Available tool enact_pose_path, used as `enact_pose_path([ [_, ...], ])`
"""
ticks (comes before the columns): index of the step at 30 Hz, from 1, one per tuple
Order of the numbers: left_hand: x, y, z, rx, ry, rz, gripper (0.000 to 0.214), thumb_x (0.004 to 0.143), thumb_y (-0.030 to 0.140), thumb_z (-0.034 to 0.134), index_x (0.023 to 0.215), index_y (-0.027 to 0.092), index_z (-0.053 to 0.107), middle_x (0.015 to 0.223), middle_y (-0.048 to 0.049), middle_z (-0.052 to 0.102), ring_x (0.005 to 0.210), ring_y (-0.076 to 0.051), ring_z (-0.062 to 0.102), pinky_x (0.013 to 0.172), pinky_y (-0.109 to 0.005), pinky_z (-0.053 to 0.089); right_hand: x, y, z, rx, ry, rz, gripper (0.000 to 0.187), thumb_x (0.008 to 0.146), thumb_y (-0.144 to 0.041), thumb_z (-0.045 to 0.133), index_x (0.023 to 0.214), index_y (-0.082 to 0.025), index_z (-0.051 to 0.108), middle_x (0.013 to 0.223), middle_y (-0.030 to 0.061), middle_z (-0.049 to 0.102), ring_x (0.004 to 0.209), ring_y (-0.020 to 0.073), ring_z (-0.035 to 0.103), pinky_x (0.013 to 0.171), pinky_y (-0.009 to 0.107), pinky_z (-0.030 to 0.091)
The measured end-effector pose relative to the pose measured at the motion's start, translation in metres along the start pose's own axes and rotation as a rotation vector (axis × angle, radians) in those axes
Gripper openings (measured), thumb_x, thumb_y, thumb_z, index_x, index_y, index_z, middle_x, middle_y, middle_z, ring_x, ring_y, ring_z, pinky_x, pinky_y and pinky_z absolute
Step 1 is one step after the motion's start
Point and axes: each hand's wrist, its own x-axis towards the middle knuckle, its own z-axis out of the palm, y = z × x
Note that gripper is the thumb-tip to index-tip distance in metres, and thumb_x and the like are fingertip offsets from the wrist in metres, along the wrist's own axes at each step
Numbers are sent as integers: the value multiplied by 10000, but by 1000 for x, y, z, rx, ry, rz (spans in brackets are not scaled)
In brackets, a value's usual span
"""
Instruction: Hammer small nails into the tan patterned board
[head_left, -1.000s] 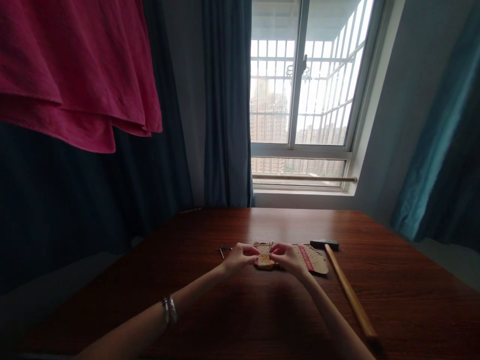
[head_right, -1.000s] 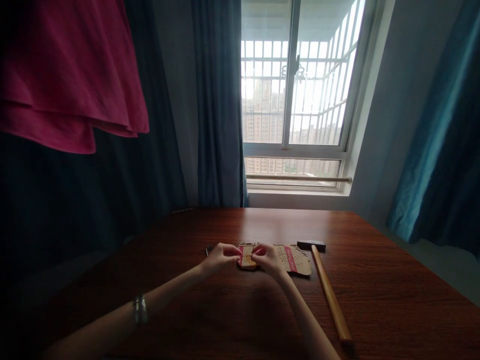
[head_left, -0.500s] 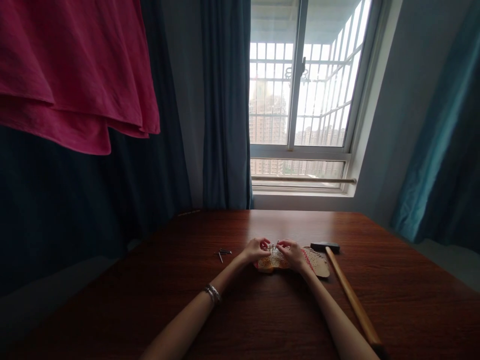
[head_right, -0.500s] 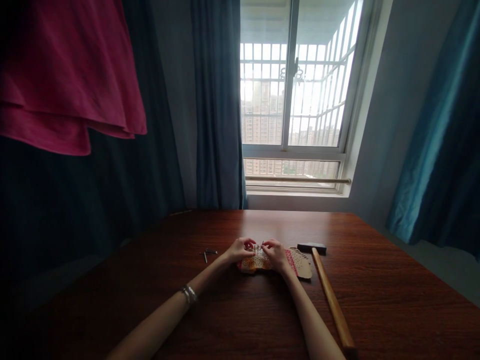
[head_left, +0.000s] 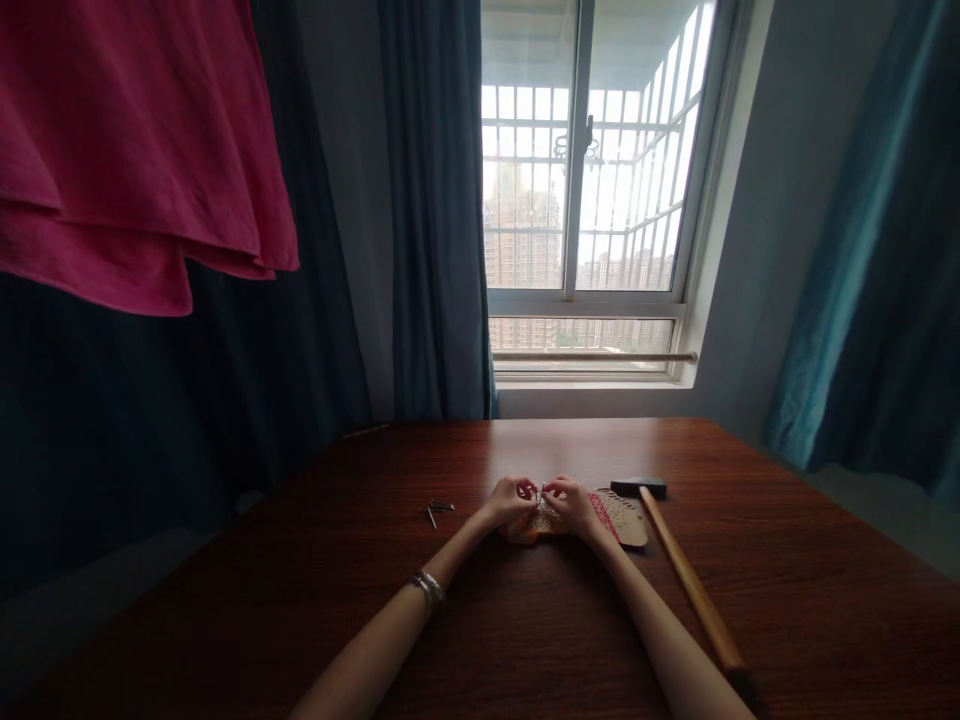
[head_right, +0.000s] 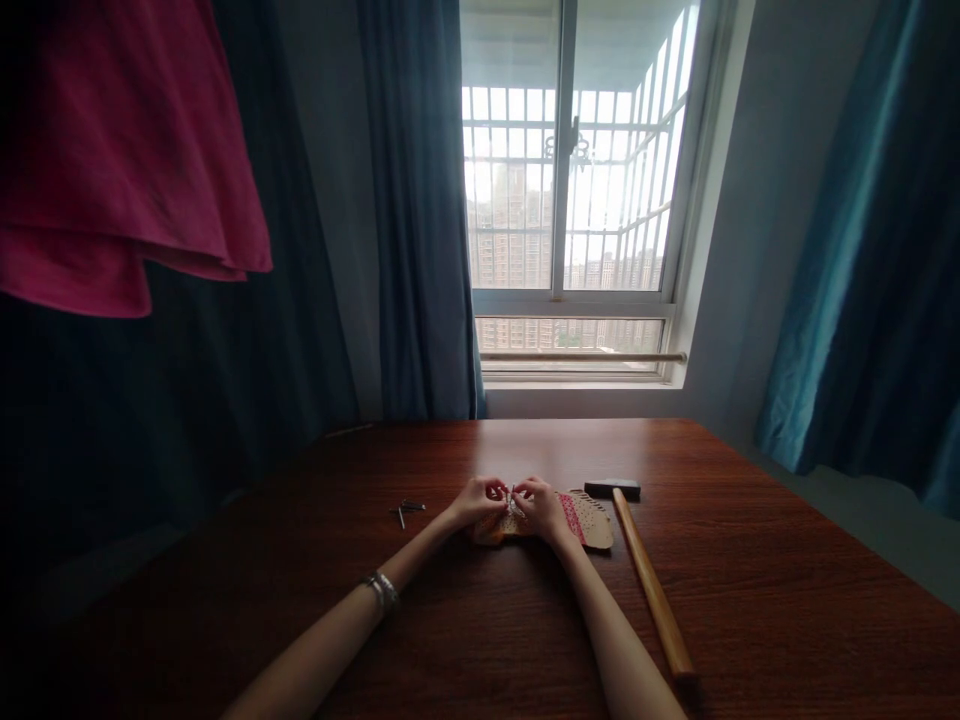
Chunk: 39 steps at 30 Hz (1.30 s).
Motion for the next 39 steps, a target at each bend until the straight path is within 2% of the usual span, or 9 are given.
enact_pose_path([
  [7,2,-4,4,8,44,50,167,659,239,645,751,116,710,725,-31,684,668,-131,583,618,-200,428,0,5,2,-29,-4,-8,196,797,-346,586,796,-224,740,825,42,677,695,142,616,693,243,477],
  [11,5,-9,8,-3,71,42,200,680,294,643,722,110,712,692,-33,678,654,-134,574,604,-201,412,0,3,1,-30,0,-13,189,803,-326,588,797,-222,745,815,42,677,710,143,623,697,239,476],
  [20,2,-5,11,-56,38,60,198,691,263,614,637,91,695,561,0,607,572,-108,502,556,-193,349,-2,-3,0,-31,20,4,239,814,-392,576,809,-233,754,806,40,687,689,141,629,660,233,480],
  [32,7,-17,14,-77,13,3,235,685,314,622,697,102,722,635,-24,662,640,-142,560,591,-202,393,-2,-1,2,-25,52,3,202,791,-361,607,780,-232,762,792,46,697,662,147,629,636,232,481],
  [39,4,-11,14,-98,37,-9,247,688,337,620,696,109,713,655,-25,669,653,-146,572,603,-209,403,-2,0,2,-48,50,9,185,781,-319,610,774,-210,759,794,58,708,685,158,642,646,242,494],
])
